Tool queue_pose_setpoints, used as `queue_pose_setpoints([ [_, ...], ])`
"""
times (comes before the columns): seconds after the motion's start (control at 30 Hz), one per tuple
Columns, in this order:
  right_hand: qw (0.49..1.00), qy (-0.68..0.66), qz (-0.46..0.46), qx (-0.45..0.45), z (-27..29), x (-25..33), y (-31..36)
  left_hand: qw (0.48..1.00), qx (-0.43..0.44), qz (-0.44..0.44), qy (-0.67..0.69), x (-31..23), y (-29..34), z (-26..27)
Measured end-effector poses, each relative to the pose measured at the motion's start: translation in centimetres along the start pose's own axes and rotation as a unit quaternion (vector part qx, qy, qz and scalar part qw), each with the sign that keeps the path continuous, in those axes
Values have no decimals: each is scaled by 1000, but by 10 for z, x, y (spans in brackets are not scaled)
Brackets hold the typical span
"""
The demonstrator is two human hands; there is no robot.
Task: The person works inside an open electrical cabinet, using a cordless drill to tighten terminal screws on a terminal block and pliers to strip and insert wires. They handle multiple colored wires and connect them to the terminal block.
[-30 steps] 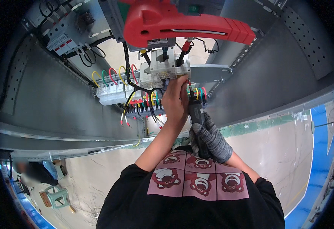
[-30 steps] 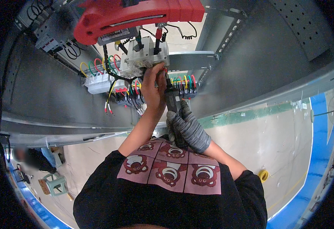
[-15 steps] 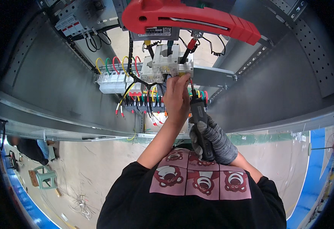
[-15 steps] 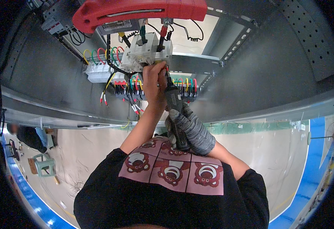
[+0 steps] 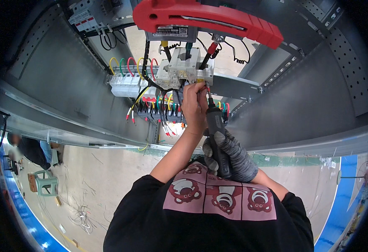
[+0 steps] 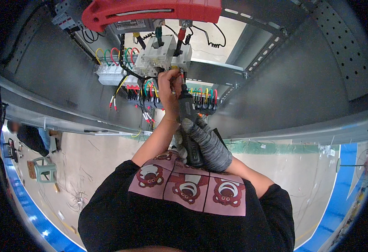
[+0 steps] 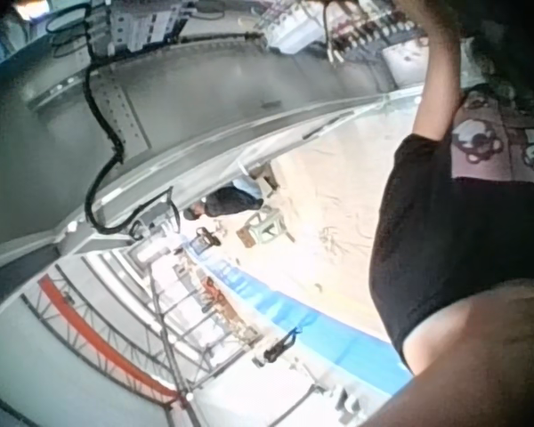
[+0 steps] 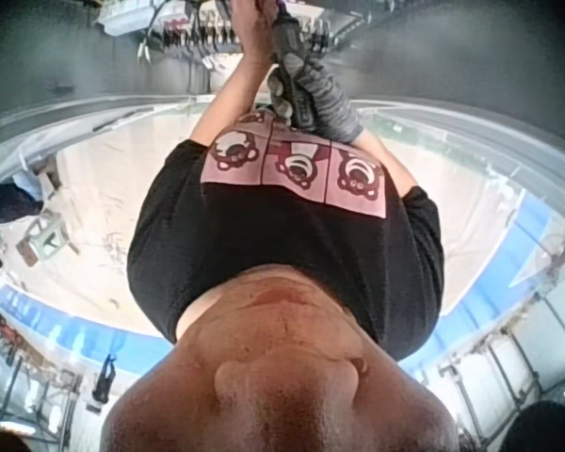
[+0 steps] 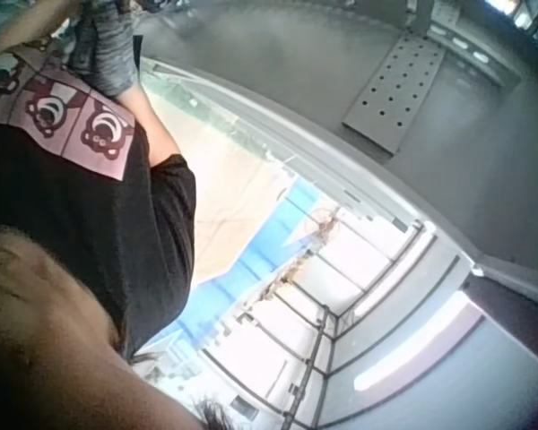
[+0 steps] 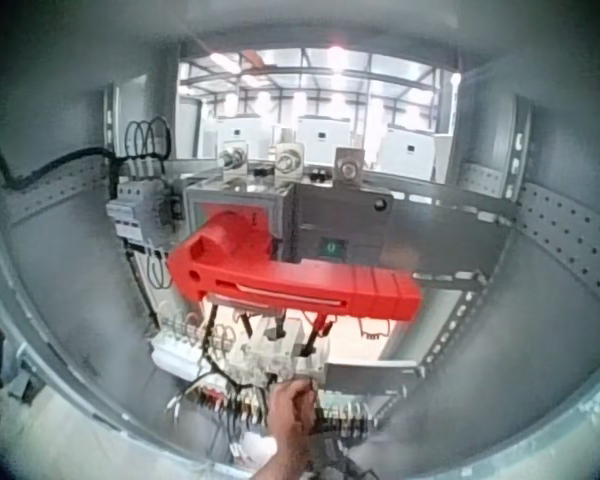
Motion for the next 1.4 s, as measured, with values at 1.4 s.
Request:
queue_pose_setpoints([
  [1.4, 995, -31, 63, -76, -8, -12, 21, 983, 178, -53, -8, -34, -13, 29],
])
Point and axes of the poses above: each hand's wrist, its own y-axis away from the middle knuckle, its own z-axis out of the back of the hand, x = y × z, the point moved 4 cm from there along -y, towards the middle knuckle, and after that the axes turned 12 degrees about z, right-handed, at the moved point
